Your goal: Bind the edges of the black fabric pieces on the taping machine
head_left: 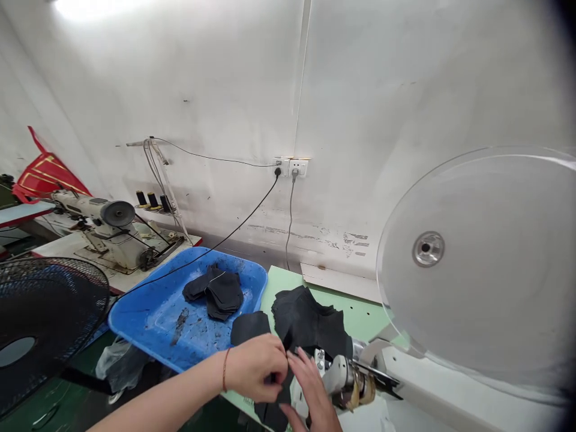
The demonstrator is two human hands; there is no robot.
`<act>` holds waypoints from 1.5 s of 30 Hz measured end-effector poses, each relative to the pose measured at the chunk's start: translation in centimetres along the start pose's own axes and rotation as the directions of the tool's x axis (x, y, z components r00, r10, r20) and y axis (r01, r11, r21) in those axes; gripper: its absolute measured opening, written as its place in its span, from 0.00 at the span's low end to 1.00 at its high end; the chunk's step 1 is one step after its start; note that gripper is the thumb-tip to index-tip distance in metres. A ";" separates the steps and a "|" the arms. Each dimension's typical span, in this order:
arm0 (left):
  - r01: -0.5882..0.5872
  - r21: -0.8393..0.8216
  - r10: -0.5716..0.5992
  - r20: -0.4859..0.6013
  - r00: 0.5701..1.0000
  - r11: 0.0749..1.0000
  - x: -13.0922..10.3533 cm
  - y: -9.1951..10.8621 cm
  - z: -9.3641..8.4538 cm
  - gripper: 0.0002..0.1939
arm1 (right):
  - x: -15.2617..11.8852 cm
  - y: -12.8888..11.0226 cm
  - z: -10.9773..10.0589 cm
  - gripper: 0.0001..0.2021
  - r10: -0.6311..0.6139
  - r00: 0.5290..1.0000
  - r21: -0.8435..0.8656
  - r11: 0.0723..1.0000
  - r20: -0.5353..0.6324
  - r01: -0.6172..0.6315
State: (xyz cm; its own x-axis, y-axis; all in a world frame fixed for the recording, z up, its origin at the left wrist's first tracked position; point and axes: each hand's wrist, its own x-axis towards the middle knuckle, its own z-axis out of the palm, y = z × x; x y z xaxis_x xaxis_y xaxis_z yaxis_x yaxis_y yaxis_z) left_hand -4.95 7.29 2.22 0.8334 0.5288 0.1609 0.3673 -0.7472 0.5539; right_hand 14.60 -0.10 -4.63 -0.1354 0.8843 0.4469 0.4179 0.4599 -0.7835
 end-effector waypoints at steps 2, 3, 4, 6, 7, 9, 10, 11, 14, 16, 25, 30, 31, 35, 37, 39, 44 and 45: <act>0.024 -0.074 -0.029 -0.057 0.998 0.997 -1.4 3.2 -0.9 0.04 | 2.1 -1.7 -1.1 0.18 -0.077 0.973 -0.056 0.994 0.216 0.091; 0.063 -0.138 -0.077 -0.095 0.992 0.988 -2.1 4.4 -1.3 0.03 | 3.0 -2.6 -1.6 0.12 -0.083 0.959 -0.071 0.992 0.272 0.106; 0.108 -0.211 -0.137 -0.126 0.982 0.971 -2.8 5.3 -1.5 0.04 | 3.5 -3.4 -2.2 0.06 -0.092 0.944 -0.054 0.992 0.317 0.115; 0.188 -0.369 -0.255 -0.142 0.956 0.910 -3.8 6.3 -1.6 0.08 | 3.9 -4.6 -3.1 0.02 -0.054 0.929 0.024 0.999 0.367 0.049; 0.228 -0.431 -0.312 -0.133 0.941 0.873 -4.2 6.5 -1.5 0.11 | 3.7 -5.0 -3.3 0.04 -0.010 0.922 0.067 0.998 0.387 -0.018; 0.311 -0.510 -0.417 -0.105 0.903 0.802 -4.4 6.5 -1.1 0.12 | 3.2 -5.4 -3.7 0.06 0.122 0.899 0.128 0.973 0.421 -0.193; 0.346 -0.536 -0.459 -0.090 0.884 0.770 -4.4 6.4 -0.8 0.10 | 2.9 -5.4 -3.8 0.07 0.180 0.883 0.154 0.951 0.434 -0.269; 0.373 -0.558 -0.491 -0.071 0.868 0.741 -4.3 6.3 -0.6 0.08 | 2.7 -5.4 -3.9 0.08 0.222 0.868 0.177 0.928 0.444 -0.327; 0.397 -0.605 -0.501 -0.003 0.866 0.690 -3.8 6.4 -0.1 0.08 | 2.5 -5.5 -4.1 0.12 0.254 0.838 0.198 0.901 0.484 -0.387; 0.396 -0.613 -0.493 0.012 0.870 0.683 -3.3 6.6 0.1 0.09 | 2.7 -5.6 -4.3 0.14 0.258 0.833 0.150 0.916 0.489 -0.372; 0.441 -0.655 -0.569 0.020 0.822 0.614 -1.6 7.4 1.4 0.06 | 2.2 -5.8 -4.9 0.14 0.336 0.846 0.061 0.917 0.413 -0.394; 0.458 -0.676 -0.583 0.051 0.811 0.578 -1.2 8.3 0.8 0.05 | 2.1 -5.7 -4.8 0.13 0.362 0.846 0.053 0.909 0.393 -0.413; 0.452 -0.663 -0.583 0.029 0.812 0.597 -1.2 8.5 0.7 0.06 | 2.1 -5.7 -4.7 0.13 0.365 0.842 0.055 0.906 0.396 -0.419; 0.414 -0.638 -0.560 -0.034 0.827 0.649 -1.2 8.6 0.6 0.09 | 2.2 -5.4 -4.7 0.14 0.374 0.832 0.098 0.889 0.410 -0.448; 0.403 -0.644 -0.550 -0.032 0.835 0.650 -1.3 8.3 0.7 0.09 | 2.2 -5.2 -4.7 0.14 0.391 0.825 0.131 0.869 0.408 -0.476; 0.383 -0.646 -0.529 -0.039 0.847 0.660 -1.4 7.9 1.1 0.11 | 2.2 -5.2 -4.7 0.15 0.404 0.812 0.164 0.846 0.422 -0.507; 0.275 -0.726 -0.519 -0.131 0.844 0.630 -0.9 7.5 2.6 0.07 | 2.3 -6.2 -4.9 0.18 0.399 0.792 0.184 0.830 0.463 -0.526; 0.266 -0.731 -0.530 -0.152 0.834 0.629 -0.7 7.6 2.8 0.07 | 2.3 -6.4 -5.2 0.18 0.410 0.784 0.169 0.829 0.465 -0.534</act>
State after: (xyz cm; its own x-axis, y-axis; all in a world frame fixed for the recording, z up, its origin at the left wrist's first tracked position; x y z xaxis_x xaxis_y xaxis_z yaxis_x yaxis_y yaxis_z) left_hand -1.60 0.14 4.05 0.4378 0.8984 -0.0347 0.1506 -0.0352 0.9880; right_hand 16.32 -1.42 3.66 -0.3530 0.9197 -0.1718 0.2666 -0.0772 -0.9607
